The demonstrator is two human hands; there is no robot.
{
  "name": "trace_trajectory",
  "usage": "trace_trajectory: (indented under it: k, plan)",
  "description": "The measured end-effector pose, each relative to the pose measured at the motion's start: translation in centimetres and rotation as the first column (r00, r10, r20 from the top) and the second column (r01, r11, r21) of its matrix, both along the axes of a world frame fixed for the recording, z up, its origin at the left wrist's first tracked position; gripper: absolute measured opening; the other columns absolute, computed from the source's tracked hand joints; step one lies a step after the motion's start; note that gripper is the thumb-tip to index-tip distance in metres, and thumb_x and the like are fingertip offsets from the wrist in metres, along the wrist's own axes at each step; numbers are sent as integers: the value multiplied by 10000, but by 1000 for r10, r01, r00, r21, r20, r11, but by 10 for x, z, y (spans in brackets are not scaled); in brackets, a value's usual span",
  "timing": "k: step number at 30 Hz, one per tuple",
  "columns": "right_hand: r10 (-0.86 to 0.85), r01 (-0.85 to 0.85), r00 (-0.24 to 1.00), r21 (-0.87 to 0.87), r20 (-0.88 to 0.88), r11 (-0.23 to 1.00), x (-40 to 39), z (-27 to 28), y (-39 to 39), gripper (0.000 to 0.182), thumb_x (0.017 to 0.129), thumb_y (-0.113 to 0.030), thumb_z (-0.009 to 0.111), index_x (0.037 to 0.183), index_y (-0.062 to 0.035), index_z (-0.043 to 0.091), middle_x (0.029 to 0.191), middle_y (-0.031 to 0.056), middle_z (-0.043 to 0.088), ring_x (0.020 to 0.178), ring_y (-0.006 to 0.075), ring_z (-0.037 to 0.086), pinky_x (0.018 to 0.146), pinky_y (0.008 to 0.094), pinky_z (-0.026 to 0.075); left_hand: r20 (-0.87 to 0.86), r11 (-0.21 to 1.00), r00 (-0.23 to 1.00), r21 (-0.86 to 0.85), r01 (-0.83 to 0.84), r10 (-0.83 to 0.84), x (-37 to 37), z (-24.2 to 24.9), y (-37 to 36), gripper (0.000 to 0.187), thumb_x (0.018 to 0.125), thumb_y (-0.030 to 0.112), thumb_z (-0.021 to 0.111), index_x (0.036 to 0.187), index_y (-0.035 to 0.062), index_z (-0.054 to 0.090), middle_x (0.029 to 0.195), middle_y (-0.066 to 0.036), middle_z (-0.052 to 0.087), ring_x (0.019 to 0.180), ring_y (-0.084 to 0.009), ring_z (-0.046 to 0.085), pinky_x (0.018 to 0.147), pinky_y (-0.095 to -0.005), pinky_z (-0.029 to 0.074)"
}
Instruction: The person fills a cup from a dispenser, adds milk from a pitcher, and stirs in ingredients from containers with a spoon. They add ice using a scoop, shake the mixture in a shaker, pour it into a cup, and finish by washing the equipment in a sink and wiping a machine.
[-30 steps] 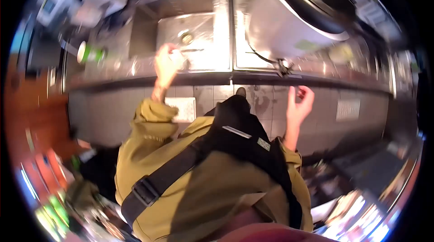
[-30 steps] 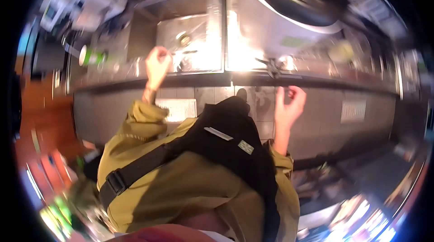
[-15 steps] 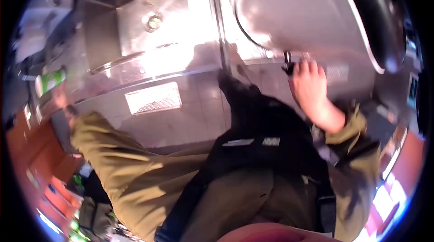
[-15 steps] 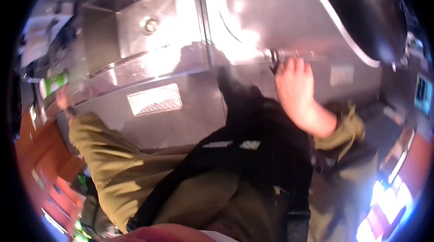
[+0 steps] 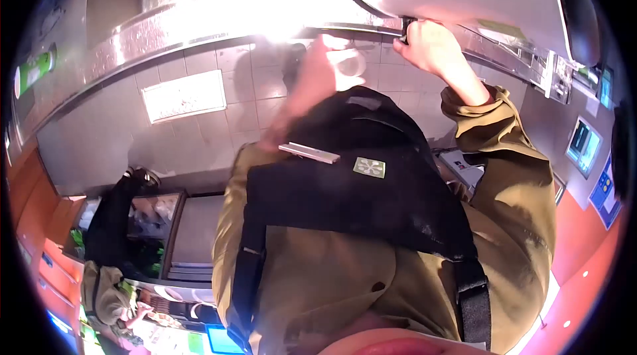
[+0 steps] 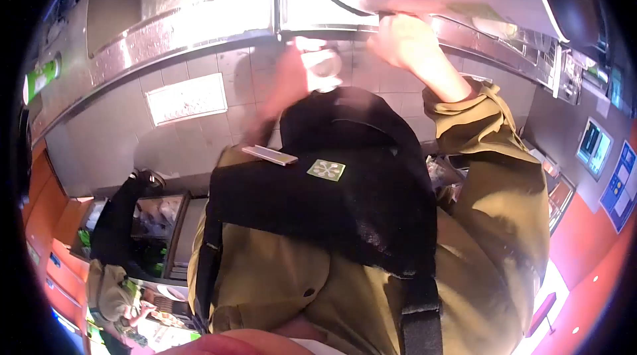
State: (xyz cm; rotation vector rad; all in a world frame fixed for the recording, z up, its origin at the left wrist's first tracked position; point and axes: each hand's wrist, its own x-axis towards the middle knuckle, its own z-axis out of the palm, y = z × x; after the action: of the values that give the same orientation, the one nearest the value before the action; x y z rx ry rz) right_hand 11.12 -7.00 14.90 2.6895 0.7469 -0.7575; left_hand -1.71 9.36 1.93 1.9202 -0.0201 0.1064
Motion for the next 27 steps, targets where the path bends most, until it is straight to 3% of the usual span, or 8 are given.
trace_trajectory:
  k: [3, 5, 8, 9, 12, 13, 17, 27]
  plan:
    - [42, -57, 996, 189, 82, 980, -2, -5, -12, 483, 813, -418, 611, 704, 52, 623, 642, 202, 609, 653, 355, 626, 643, 414, 516, -92, 921, 983, -346, -178, 156, 24, -22, -85, 579, 515, 143, 875, 999, 23, 581, 937, -106, 627, 861, -216, 630, 730, -328, 519]
    - [105, -154, 974, 243, 201, 958, -6, -13, -22, 534, 811, -463, 622, 700, 60, 622, 586, 170, 588, 594, 317, 616, 610, 389, 507, -208, 862, 941, -385, -329, 267, 36, -4, -104, 549, 555, 78, 846, 1009, 4, 547, 868, -111, 656, 800, -175, 639, 712, -308, 528]
    - [378, -572, 681, 132, 628, 810, -13, -42, -43, 548, 800, -485, 639, 724, 58, 642, 539, 132, 573, 538, 271, 606, 561, 349, 497, -93, 753, 895, -506, -421, 437, 38, -6, -119, 527, 565, 42, 834, 1004, -1, 545, 872, -116, 658, 784, -175, 642, 705, -300, 533]
    - [250, -473, 752, 236, 610, 849, -16, -45, -43, 513, 772, -475, 670, 779, 38, 664, 537, 98, 576, 511, 244, 601, 532, 328, 489, -95, 738, 891, -525, -424, 444, 34, 3, -117, 510, 587, 21, 818, 1019, -5, 548, 893, -120, 661, 793, -184, 651, 698, -291, 533]
    - [186, -453, 717, 246, 671, 857, -30, -54, -40, 506, 737, -488, 695, 773, 16, 664, 580, 97, 603, 507, 249, 601, 534, 329, 493, -25, 675, 862, -611, -414, 506, 40, -16, -126, 499, 603, 14, 807, 1033, -5, 554, 910, -123, 664, 814, -180, 650, 699, -284, 528]
    - [27, -227, 870, 350, 493, 909, -37, -48, -33, 487, 697, -475, 713, 810, -6, 644, 623, 117, 631, 556, 274, 636, 565, 350, 516, -14, 677, 849, -598, -430, 527, 38, -16, -125, 419, 676, 7, 750, 1052, -6, 565, 929, -129, 667, 841, -202, 652, 723, -293, 524]
    - [-353, 162, 871, 478, 342, 863, -55, -64, -26, 489, 663, -439, 708, 877, -18, 581, 632, 148, 640, 628, 335, 664, 588, 394, 533, -53, 701, 842, -527, -480, 537, 27, -10, -123, 272, 798, 1, 602, 1069, -10, 585, 978, -150, 672, 887, -236, 657, 797, -320, 506]
    - [-317, -78, 788, 595, 528, 800, -68, -101, -45, 428, 645, -429, 733, 788, -46, 609, 587, 101, 624, 522, 287, 635, 512, 376, 516, -22, 667, 813, -558, -493, 582, 26, -34, -144, 278, 779, -97, 551, 1039, -10, 594, 1056, -136, 662, 1002, -206, 640, 879, -306, 490]
